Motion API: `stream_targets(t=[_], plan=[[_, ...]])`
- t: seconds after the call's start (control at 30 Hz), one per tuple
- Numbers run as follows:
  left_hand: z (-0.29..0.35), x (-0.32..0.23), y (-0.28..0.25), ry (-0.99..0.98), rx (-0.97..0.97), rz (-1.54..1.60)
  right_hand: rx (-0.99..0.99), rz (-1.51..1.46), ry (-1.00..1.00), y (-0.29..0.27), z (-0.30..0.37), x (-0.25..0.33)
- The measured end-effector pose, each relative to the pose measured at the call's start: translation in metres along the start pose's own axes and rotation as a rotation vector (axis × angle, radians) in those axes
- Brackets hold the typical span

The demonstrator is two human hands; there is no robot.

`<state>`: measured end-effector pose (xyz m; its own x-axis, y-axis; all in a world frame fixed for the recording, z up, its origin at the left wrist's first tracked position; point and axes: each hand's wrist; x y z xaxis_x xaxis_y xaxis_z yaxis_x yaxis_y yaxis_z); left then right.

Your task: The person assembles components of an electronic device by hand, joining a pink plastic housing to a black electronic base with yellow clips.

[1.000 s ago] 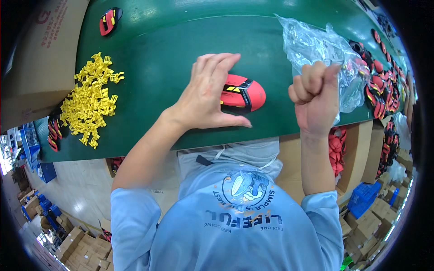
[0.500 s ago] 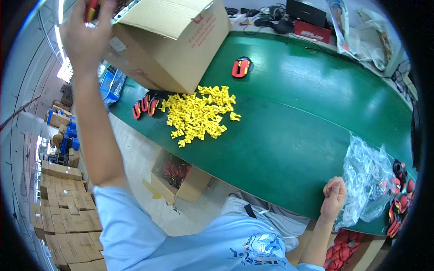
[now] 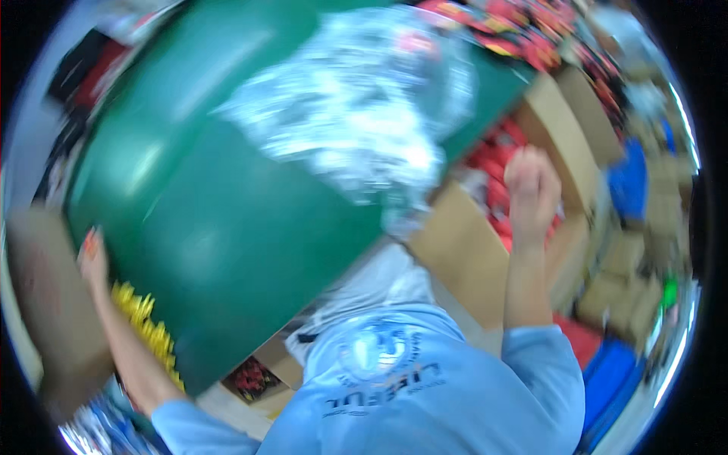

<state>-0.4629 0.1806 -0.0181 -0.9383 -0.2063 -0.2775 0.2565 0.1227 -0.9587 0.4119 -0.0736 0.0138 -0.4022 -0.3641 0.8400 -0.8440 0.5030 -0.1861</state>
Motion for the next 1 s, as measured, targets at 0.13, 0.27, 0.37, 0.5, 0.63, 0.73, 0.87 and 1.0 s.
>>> stream_targets(t=[0.13,0.27,0.37,0.5,0.63,0.73,0.87,1.0], plan=[[-0.059,0.022,-0.031,-0.044,-0.184,0.084,-0.396,0.197,0.3,-0.155,0.044,-0.112],[-0.026,-0.116,0.043,0.091,0.001,0.417,0.342,0.839,0.615,-0.206,0.107,-0.143],[0.075,-0.246,-0.004,0.247,0.106,0.424,0.552,0.927,0.663,-0.188,0.132,-0.2],[0.185,-0.323,-0.017,0.532,0.13,0.125,0.847,1.332,0.661,-0.142,0.136,-0.243],[0.231,-0.356,-0.002,0.632,0.238,0.096,0.598,1.375,0.617,-0.152,0.167,-0.269],[0.246,-0.363,0.013,0.675,0.303,0.106,0.413,1.345,0.512,-0.154,0.161,-0.248],[0.249,-0.38,0.028,0.707,0.278,0.186,0.201,1.117,0.35,-0.178,0.127,-0.201],[0.262,-0.384,0.049,0.647,0.192,0.223,0.153,0.393,0.38,-0.109,0.031,-0.059]])
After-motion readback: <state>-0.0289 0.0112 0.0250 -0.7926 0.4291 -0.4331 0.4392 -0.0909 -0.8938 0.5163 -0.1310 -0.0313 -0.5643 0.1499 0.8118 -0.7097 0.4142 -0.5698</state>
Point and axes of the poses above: each hand's wrist, its own z-axis away from the middle knuckle, its own y-axis out of the palm, x = y × z, and after that the axes turned 6 degrees about -y, right-handed
